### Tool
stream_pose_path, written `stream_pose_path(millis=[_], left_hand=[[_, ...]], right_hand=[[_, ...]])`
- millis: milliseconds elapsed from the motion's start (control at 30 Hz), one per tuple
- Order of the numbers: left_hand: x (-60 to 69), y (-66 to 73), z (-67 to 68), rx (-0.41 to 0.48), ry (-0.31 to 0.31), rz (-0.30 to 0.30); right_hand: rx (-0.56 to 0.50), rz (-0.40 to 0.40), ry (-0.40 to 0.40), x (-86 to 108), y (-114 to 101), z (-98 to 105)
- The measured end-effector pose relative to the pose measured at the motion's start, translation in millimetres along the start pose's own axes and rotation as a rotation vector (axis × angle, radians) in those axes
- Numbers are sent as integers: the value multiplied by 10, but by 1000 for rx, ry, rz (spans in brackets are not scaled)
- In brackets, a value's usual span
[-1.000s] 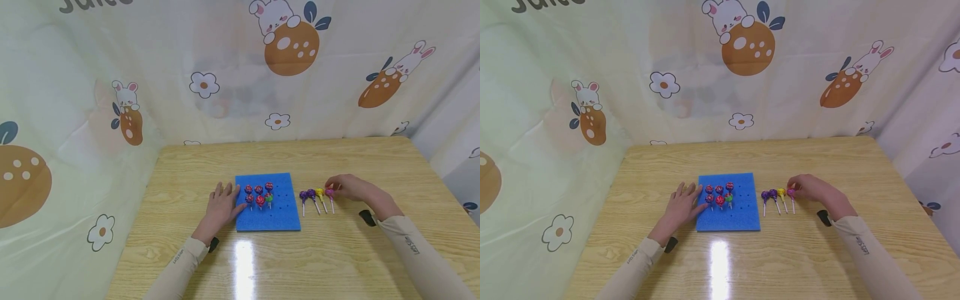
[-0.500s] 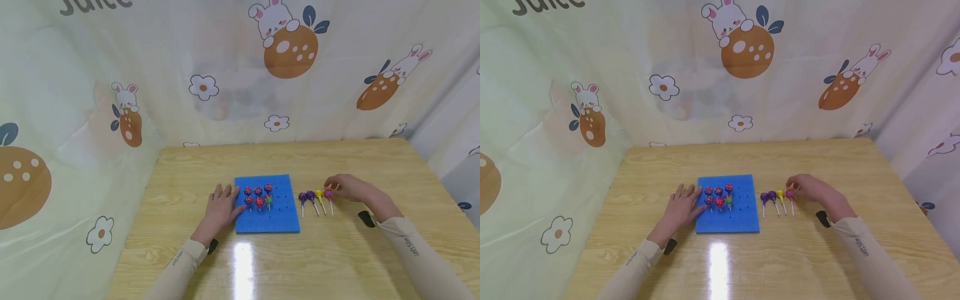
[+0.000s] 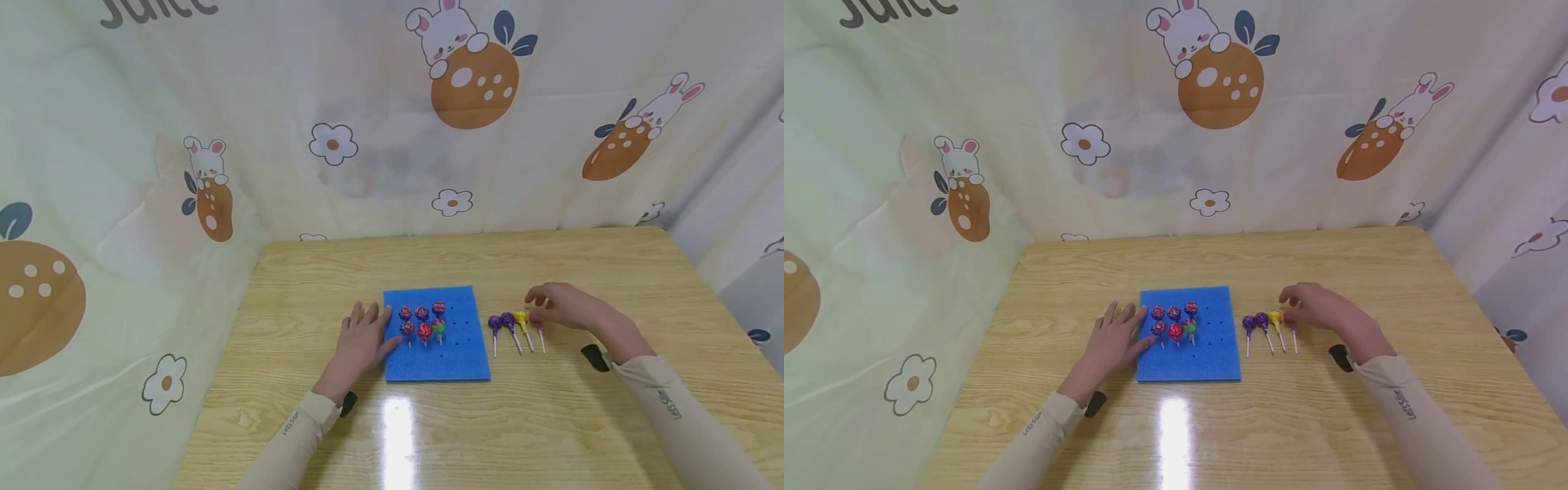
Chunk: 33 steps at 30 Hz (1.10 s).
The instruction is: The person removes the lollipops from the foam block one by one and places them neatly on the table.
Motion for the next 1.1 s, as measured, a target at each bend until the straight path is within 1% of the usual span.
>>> stream_pose_path(millis=[267, 500, 700, 833, 933, 1100], left_hand=[[11, 15, 25, 6, -13, 3], [6, 14, 24, 0, -8, 6], [8, 9, 20, 0, 7, -1], [9, 7, 27, 1, 4, 0], [9, 6, 27, 1, -1, 5], [2, 10, 13, 2, -13, 10]], right_hand=[[-20, -7, -8, -20, -108, 27], [-59, 5, -5, -71, -179, -16], [-15, 51, 44, -99, -307, -45], [17, 81, 73, -134, -393, -42], [22, 95, 80, -160, -441, -44], [7, 90, 80, -199, -482, -86]])
Point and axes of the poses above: each hand's wrist, its own x-axis away from the middle knuckle, its own z-axis out of the back of the hand, y = z × x, the point moved 1 cm from there along -x, towards the middle knuckle, and after that the axes turned 10 degrees about -y, right-handed, at the moved point
